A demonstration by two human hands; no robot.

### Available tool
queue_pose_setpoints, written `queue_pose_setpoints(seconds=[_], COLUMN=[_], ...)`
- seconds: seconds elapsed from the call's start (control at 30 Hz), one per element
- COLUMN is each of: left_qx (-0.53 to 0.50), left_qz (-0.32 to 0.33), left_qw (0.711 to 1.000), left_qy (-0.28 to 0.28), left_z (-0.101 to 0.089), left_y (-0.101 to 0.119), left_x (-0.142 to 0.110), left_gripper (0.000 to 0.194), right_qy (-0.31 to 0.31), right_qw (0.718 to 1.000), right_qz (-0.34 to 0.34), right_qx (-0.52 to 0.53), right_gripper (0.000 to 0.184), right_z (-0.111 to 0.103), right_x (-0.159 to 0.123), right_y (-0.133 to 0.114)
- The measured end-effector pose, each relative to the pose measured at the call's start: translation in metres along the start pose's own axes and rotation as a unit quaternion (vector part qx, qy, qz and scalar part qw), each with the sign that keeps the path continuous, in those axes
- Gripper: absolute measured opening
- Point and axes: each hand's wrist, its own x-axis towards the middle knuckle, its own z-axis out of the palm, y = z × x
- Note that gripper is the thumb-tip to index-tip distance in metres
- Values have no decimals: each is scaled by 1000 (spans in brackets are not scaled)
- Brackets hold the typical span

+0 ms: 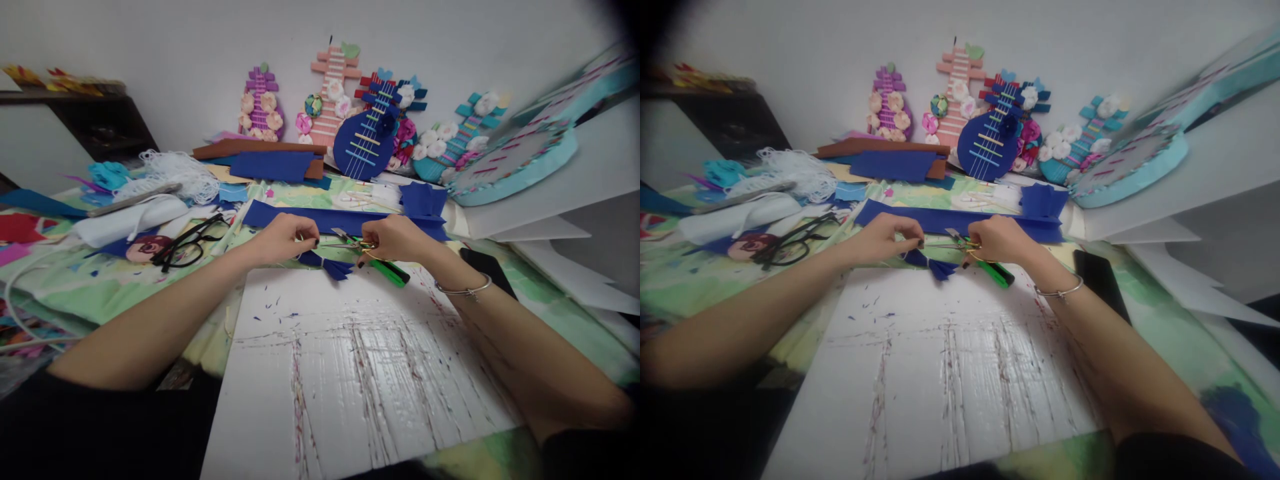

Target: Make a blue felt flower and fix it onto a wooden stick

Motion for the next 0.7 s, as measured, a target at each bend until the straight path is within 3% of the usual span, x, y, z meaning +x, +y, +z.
queue_pose_setpoints(seconds=[0.13,0.23,0.37,0.5,0.6,0.7], left_qx=[140,186,69,55,57,47], left_qz=[-59,-36,69,104,105,98], left_qw=[985,978,995,990,989,990], left_qy=[81,83,-7,-77,-92,-90], left_z=[-5,-9,-7,-1,1,2], left_y=[-12,-16,-7,-1,-2,-4], left_x=[3,4,1,-1,-1,0], left_gripper=[13,20,24,21,19,17], right_qy=[0,-40,-90,-117,-56,57], right_qw=[998,995,991,989,996,995], right_qz=[64,78,93,85,63,12], right_qx=[-27,-43,-37,1,-11,81], right_gripper=[35,24,19,23,22,21], right_z=[-6,-7,-1,0,-4,-5], right_x=[-1,-1,-2,-3,-2,0], right_y=[20,42,62,62,43,7])
